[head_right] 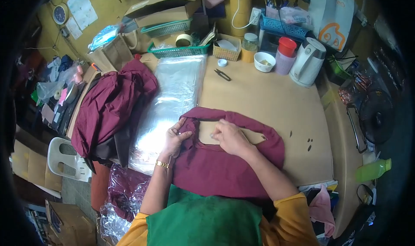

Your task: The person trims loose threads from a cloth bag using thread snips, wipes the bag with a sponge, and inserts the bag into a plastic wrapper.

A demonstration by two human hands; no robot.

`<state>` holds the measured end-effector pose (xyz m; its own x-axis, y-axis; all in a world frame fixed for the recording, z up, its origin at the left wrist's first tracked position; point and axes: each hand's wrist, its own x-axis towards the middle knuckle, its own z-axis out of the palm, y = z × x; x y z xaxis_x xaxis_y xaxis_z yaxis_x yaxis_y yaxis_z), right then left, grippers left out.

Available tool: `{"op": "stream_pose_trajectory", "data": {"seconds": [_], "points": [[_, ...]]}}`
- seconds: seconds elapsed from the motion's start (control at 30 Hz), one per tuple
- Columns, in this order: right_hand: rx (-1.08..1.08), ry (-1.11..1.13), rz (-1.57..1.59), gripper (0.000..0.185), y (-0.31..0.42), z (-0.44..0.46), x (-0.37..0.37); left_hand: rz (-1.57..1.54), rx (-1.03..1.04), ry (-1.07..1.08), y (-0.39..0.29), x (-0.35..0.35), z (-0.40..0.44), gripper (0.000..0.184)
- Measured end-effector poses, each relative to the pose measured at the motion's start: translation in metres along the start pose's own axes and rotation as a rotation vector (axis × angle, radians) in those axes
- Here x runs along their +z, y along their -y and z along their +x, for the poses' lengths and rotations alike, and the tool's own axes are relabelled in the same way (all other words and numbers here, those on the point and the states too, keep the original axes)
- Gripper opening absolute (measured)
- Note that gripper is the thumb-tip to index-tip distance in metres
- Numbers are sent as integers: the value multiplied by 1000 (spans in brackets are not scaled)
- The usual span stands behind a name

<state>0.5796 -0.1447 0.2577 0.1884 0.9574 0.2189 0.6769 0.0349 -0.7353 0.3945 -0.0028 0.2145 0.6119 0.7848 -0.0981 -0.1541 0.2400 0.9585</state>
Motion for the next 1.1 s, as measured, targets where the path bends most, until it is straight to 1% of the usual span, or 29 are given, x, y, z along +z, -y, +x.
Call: {"op": "stream_pose_trajectory", "data": {"seconds": [0.07, 0.1, 0.17, 0.23, 0.3, 0.33, 0.4, 0.47, 0.53, 0.57, 0.6, 0.67, 0.73, 0.8, 0.83, 0.9, 0.93, 1.0, 1.03, 1.07, 1.1], "points": [[-21, -28, -13, 7, 18, 22, 6, 3, -64, 80, 2, -4, -1, 74], [-22, -30, -11, 7, 22, 32, 21, 3, -60, 83, -1, -1, -4, 76], [-183, -59, 86, 7, 16, 52, 55, 23, -57, 121, 5, -3, -3, 78], [-183, -105, 100, 5, 8, 69, 69, 3, -33, 181, 10, -7, 0, 83], [-209, -190, 94, 5, 5, 80, 73, -45, -39, 179, 3, -5, -1, 84], [-205, -187, 94, 5, 3, 77, 77, -98, -51, 182, 1, -4, -4, 84], [-201, -238, -7, 4, 13, 63, 76, -142, -92, 168, 3, -3, -5, 85], [-169, -220, -23, 4, 19, 52, 76, -179, -131, 153, 0, -3, -5, 86], [-224, -137, 59, 5, 14, 48, 73, -204, -196, 177, -6, 2, -9, 89], [-207, -163, 40, 6, 10, 56, 70, -198, -178, 131, -9, 6, -10, 88], [-203, -164, 38, 6, 6, 63, 69, -199, -180, 135, -9, 5, -10, 88], [-147, -235, 63, 7, 4, 76, 69, -322, -203, 187, -11, 3, -9, 88], [-154, -231, 70, 7, 15, 60, 73, -341, -202, 161, 2, -5, -3, 87], [-216, -65, -66, 9, 30, 33, 72, -366, -207, 133, 17, -14, 2, 86], [-212, -64, -65, 9, 29, 21, 72, -438, -217, 123, 23, -19, 3, 81], [-201, 80, 52, 4, 26, 4, 65, -440, -217, 92, 15, -14, 2, 86], [-200, 78, 51, 4, 23, 3, 57, -440, -217, 77, 11, -12, 1, 88], [-46, 30, 97, 8, 29, 9, 36, -532, -226, 143, 2, -9, -1, 85], [-3, -15, 93, 8, 36, 15, 21, -531, -227, 143, -4, -3, -3, 85], [46, -100, 135, 8, 33, 20, 20, -430, -201, 103, -13, 8, -9, 81], [-2, -140, 113, 8, 29, 25, 21, -328, -173, 64, -18, 14, -11, 77]]}}
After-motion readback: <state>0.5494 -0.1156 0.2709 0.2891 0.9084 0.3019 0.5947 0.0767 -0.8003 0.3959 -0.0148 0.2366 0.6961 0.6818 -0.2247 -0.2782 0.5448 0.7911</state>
